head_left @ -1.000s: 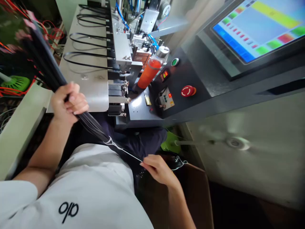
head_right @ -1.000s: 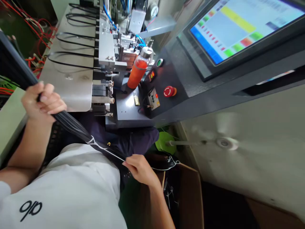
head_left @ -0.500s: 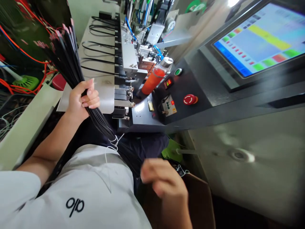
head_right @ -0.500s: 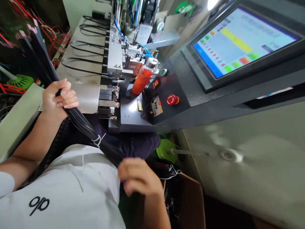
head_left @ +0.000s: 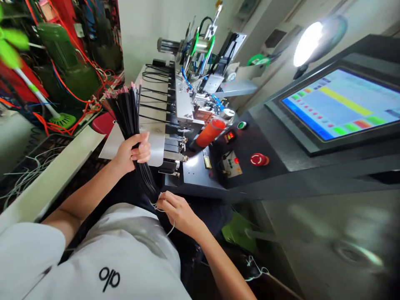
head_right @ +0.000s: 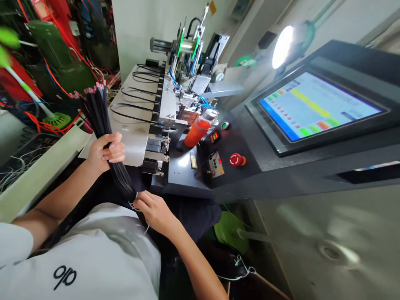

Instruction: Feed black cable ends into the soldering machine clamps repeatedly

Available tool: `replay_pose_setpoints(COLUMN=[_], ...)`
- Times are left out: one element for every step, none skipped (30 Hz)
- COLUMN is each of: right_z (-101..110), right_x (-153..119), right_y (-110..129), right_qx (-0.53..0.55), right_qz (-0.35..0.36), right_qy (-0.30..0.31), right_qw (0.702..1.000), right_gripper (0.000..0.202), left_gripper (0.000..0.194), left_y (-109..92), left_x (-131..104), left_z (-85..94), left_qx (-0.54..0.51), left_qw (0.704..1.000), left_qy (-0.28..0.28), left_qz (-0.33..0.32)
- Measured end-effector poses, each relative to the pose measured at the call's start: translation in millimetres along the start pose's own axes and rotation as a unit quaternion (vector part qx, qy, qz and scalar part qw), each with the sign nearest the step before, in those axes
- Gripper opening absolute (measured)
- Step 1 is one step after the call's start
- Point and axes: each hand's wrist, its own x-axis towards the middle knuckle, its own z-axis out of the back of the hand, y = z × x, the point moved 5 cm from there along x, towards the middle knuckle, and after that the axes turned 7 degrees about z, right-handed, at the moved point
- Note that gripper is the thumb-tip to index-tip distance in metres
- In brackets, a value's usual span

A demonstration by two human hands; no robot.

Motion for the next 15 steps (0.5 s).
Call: replay_pose_setpoints(right_z=[2, 4, 8, 11, 14, 16, 20, 26, 34, 46, 59, 73, 86, 98, 109], right_x=[0, 0, -2, -4, -6, -8, -8, -6, -1, 7, 19, 34, 53, 74, 97], right_y=[-6, -14, -23, -33, -42, -49, -54, -56, -55, -51, -45, -37, -28, -19, -11], right_qx=[0.056, 0.127, 0.209, 0.29, 0.364, 0.422, 0.462, 0.482, 0.484, 0.474, 0.46, 0.449, 0.445, 0.442, 0.438], right_qz=[-0.016, -0.038, -0.064, -0.095, -0.13, -0.163, -0.191, -0.212, -0.223, -0.221, -0.206, -0.182, -0.158, -0.131, -0.106], right_qy=[-0.009, -0.027, -0.057, -0.095, -0.136, -0.174, -0.207, -0.237, -0.262, -0.285, -0.301, -0.307, -0.293, -0.278, -0.264], right_qw=[0.998, 0.991, 0.974, 0.947, 0.912, 0.875, 0.841, 0.816, 0.805, 0.803, 0.81, 0.819, 0.832, 0.843, 0.853], right_gripper=[0.025, 0.022, 0.018, 0.019, 0.022, 0.025, 0.027, 0.029, 0.028, 0.028, 0.027, 0.025, 0.022, 0.02, 0.019], left_gripper=[0.049, 0.049, 0.049, 0.05, 0.052, 0.055, 0.057, 0.059, 0.058, 0.056, 0.053, 0.051, 0.05, 0.049, 0.049], left_y=[0, -1, -2, -3, -3, -4, -3, -1, 2, 7, 12, 17, 22, 26, 29], left_x=[-1, -3, -6, -10, -14, -19, -25, -31, -38, -44, -49, -53, -55, -57, -59], left_z=[0.2, 0.0, -0.3, -0.5, -1.1, -2.4, -4.6, -7.2, -10.0, -12.6, -14.4, -15.2, -15.5, -15.3, -14.9], left_qx=[0.003, 0.005, 0.007, 0.011, 0.019, 0.031, 0.044, 0.055, 0.063, 0.069, 0.071, 0.069, 0.068, 0.068, 0.07], left_qw=[1.0, 0.999, 0.999, 0.997, 0.995, 0.99, 0.983, 0.973, 0.962, 0.951, 0.944, 0.943, 0.946, 0.951, 0.956], left_qy=[0.014, 0.032, 0.052, 0.073, 0.098, 0.131, 0.173, 0.219, 0.263, 0.3, 0.321, 0.325, 0.316, 0.301, 0.284], left_qz=[0.001, -0.001, -0.004, -0.01, -0.019, -0.03, -0.038, -0.042, -0.038, -0.03, -0.015, 0.001, 0.016, 0.026, 0.031])
